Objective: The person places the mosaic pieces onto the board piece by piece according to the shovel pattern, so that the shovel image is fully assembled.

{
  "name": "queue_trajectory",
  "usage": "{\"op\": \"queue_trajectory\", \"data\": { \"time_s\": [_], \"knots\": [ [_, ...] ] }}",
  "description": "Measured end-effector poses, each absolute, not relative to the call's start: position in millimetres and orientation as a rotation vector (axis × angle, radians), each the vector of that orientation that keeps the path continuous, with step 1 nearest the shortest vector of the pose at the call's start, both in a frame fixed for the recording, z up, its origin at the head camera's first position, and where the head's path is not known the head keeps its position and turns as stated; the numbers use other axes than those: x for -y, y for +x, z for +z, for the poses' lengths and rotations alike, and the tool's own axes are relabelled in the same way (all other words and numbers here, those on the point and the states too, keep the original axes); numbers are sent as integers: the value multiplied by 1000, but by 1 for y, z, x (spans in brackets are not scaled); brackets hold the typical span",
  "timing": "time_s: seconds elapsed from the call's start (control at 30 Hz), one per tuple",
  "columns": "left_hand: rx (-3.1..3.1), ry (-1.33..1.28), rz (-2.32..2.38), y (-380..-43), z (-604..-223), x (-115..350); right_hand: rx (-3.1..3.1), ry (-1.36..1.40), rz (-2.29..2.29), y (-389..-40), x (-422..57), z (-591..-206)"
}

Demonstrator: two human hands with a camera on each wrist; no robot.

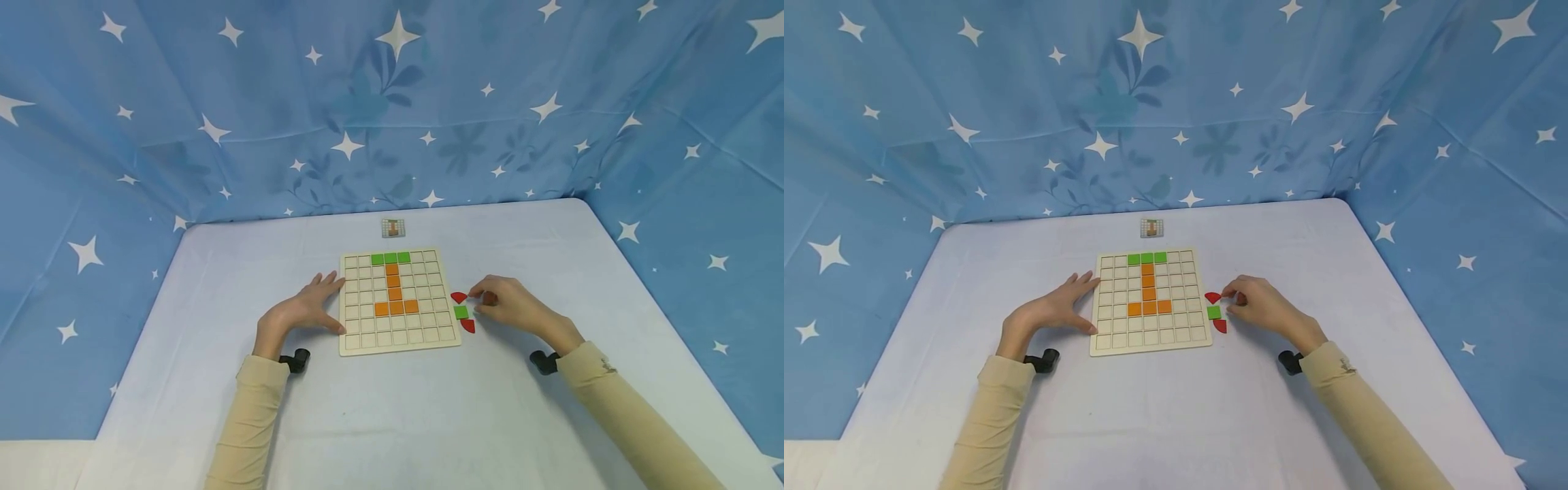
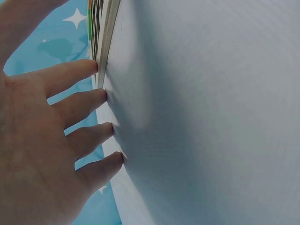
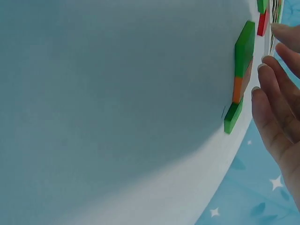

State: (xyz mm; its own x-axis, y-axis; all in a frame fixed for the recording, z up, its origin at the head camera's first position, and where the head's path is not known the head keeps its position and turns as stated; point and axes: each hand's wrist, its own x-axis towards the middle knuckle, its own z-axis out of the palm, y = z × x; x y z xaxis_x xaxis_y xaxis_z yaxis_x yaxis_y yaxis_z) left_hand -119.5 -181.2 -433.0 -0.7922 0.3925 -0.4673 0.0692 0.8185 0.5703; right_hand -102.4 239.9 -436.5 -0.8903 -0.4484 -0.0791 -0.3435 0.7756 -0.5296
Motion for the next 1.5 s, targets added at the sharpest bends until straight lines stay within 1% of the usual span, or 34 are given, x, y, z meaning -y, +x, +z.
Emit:
{"op": "queue_trajectory", "data": {
  "time_s": [0.27,0.57,1.5],
  "knots": [
    [-2416,332,724,-119,-434,182,-2821,-593,-737,-105,-250,-438],
    [-2428,345,709,-118,-436,182,-2800,-481,-689,-112,-257,-440],
    [-2397,355,759,-120,-436,186,-2831,-500,-637,-114,-258,-441]
  ]
}}
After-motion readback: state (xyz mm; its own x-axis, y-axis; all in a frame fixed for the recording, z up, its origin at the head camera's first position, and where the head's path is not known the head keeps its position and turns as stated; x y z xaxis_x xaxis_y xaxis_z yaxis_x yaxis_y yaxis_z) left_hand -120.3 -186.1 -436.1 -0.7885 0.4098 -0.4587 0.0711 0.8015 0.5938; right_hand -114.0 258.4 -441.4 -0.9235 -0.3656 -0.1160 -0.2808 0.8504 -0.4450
